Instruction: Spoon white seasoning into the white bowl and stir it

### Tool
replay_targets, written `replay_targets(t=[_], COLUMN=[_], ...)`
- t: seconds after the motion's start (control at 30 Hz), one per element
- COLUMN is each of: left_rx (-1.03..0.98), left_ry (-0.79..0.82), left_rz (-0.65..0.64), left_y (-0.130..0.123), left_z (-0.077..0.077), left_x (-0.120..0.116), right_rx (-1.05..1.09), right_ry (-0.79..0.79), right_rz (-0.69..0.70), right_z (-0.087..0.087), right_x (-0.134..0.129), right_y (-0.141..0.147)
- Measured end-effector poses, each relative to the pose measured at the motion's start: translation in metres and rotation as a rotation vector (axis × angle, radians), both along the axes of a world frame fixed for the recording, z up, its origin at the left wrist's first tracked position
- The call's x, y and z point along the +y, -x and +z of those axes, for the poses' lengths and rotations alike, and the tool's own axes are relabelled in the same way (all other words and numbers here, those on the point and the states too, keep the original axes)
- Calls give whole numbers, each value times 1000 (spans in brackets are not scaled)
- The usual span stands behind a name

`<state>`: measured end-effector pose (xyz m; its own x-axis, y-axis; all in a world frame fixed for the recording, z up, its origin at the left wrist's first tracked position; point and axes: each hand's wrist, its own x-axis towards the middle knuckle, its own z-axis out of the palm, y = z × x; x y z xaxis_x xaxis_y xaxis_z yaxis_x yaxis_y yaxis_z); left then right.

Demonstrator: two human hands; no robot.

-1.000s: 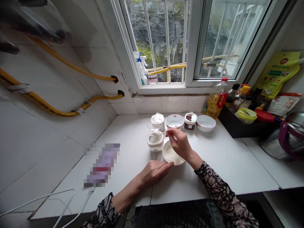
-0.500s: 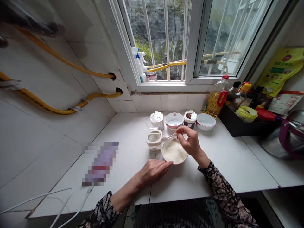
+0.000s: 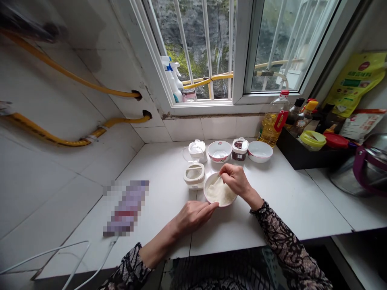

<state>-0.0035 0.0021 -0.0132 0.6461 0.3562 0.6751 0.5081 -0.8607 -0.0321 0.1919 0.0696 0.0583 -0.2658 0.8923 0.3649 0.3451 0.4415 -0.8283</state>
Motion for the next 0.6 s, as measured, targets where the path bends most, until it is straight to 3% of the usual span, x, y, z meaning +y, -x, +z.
replay_targets(t=[0.23,0.6], left_rx=[17,51], left_ry=[19,0], left_rz=[5,2], left_y=[1,0], left_z=[2,6], left_x=[0,0], right_rx=[300,418], right_ry=[288,388], right_rz=[-16,-35], right_z=[6,8], right_x=[7,12], right_y=[-4,-8])
